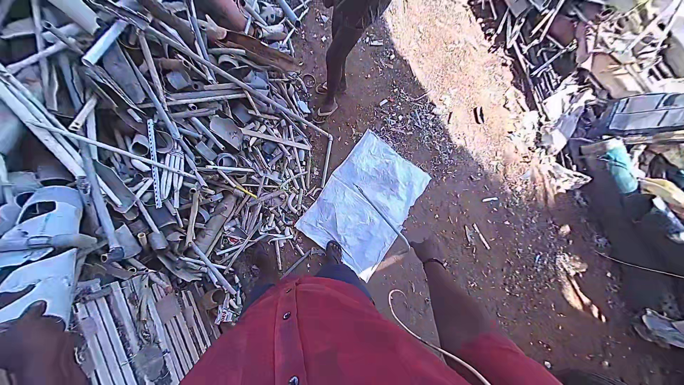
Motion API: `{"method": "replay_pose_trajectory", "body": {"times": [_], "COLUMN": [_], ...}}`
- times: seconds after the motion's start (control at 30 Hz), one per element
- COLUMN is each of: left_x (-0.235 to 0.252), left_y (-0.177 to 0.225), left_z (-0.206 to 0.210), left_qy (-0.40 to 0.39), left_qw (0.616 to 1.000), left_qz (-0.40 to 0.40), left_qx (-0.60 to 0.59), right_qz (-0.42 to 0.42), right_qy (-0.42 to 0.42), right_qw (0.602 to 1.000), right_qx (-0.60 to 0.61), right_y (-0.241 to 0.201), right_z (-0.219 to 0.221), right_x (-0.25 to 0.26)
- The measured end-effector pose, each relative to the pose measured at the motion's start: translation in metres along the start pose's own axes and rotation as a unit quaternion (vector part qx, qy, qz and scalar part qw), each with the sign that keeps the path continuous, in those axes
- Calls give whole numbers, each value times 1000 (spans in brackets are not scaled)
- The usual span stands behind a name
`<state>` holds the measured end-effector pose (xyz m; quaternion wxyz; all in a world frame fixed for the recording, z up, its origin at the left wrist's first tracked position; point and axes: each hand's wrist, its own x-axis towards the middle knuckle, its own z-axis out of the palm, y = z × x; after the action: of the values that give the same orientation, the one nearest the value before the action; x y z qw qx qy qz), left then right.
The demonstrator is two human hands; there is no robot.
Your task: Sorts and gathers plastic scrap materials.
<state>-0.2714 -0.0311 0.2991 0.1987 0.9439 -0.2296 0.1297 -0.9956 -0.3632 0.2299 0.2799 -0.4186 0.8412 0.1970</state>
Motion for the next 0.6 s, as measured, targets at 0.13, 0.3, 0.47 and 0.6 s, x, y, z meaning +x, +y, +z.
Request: {"method": "replay_pose_trajectory", "body": {"times": [0.13,0.3,0.47,0.6], "left_x": [14,8,-5,-12], "left_y": [51,14,-5,-12], "left_z": [-22,-14,-9,-5], "left_qy": [-85,-118,-140,-127], "left_qw": [926,930,920,919], "left_qz": [-361,-342,-354,-351], "left_qx": [-73,-57,-93,-122], "right_qz": [-150,-382,-556,-623], "right_qy": [-52,-201,-274,-318], "right_qw": [987,900,772,702], "right_qx": [-37,-58,-138,-136], "right_y": [-74,-257,-455,-551], "right_z": [60,135,187,256], "right_x": [-1,-87,-268,-397]}}
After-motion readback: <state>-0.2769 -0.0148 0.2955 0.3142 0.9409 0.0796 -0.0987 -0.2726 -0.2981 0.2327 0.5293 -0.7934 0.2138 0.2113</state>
